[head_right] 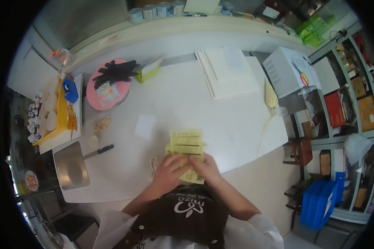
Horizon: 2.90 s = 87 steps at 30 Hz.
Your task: The person handles and organizes several documents and a yellow order form on a counter, takes a white box from a cupboard, and wipes down a metal tray and the surrounding counter area with a cloth.
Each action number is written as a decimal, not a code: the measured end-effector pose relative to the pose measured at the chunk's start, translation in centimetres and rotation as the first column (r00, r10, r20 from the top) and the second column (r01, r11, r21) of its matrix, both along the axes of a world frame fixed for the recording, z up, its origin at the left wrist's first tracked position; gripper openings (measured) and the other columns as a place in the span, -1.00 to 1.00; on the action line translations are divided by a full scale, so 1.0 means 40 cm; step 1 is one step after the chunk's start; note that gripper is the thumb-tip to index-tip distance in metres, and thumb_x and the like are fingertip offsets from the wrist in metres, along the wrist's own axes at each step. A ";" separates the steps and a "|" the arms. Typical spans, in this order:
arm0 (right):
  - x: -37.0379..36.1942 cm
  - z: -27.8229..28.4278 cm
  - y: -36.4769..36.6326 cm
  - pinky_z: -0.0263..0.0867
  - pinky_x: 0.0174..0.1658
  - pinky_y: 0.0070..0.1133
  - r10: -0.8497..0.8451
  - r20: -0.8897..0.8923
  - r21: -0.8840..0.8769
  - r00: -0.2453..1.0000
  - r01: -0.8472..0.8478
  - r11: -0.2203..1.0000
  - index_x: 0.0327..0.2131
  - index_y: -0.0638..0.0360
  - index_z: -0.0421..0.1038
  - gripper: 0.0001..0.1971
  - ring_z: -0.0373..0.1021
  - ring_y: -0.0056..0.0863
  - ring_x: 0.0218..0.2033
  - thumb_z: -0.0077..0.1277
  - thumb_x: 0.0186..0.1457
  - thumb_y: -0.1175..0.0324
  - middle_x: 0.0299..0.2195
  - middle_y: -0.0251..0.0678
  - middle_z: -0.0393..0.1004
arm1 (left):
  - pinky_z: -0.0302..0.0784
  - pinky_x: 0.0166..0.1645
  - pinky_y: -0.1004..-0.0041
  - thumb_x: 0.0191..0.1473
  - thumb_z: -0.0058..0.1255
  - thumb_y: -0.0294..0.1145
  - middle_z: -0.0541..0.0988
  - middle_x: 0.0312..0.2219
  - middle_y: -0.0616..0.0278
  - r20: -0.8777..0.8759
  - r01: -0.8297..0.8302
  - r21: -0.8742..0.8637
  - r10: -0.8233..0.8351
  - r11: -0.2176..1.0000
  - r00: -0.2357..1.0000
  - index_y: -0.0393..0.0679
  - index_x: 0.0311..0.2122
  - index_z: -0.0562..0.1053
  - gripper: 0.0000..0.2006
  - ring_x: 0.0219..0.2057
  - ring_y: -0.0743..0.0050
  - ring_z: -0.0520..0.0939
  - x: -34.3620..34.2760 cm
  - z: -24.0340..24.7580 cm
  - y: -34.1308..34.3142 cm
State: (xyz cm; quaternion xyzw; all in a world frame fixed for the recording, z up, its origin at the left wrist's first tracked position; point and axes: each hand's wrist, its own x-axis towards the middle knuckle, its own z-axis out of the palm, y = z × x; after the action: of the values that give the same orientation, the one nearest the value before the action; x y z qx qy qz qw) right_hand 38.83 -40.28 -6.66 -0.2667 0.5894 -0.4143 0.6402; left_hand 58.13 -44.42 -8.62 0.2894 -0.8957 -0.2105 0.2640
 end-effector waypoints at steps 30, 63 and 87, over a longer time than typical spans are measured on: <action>-0.204 0.174 0.120 0.35 0.06 -0.48 0.161 0.273 -0.366 0.948 -0.052 0.929 0.08 0.35 0.39 -0.66 0.41 -0.48 0.01 -0.06 0.32 0.38 0.01 -0.21 0.50 | 0.27 0.27 0.10 0.25 -0.23 -0.07 0.39 0.17 -0.05 -0.607 0.768 0.599 0.754 0.226 0.252 -0.29 0.28 0.18 -0.38 0.21 -0.04 0.38 -0.103 0.165 0.001; -0.260 0.197 0.105 0.35 0.06 -0.51 -0.183 0.003 -0.580 0.983 0.151 0.801 0.10 0.35 0.29 -0.61 0.42 -0.49 -0.01 0.06 0.24 0.45 0.01 -0.20 0.49 | 0.32 0.25 0.09 0.20 -0.14 -0.29 0.33 0.21 -0.09 -0.483 0.609 0.789 0.692 0.080 0.536 -0.35 0.28 0.15 -0.41 0.22 -0.03 0.37 -0.004 0.226 -0.003; -0.520 0.112 0.204 0.41 -0.17 -0.57 0.298 -0.173 -0.354 0.939 -0.341 0.871 0.17 0.20 0.26 -0.53 0.46 -0.64 -0.22 0.09 0.22 0.34 -0.21 -0.35 0.55 | 0.45 0.00 0.46 0.35 -0.18 -0.35 0.57 -0.09 0.20 -0.192 -0.111 0.928 0.712 0.355 0.675 -0.36 0.05 0.42 -0.68 -0.09 0.54 0.53 -0.390 0.144 0.275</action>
State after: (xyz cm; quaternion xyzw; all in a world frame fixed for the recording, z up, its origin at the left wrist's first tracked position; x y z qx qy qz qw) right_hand 18.05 -32.13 -2.16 -0.5019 0.4812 -0.3927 0.6019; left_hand 42.52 -33.43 -2.87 0.5311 -0.4239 -0.6256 0.3831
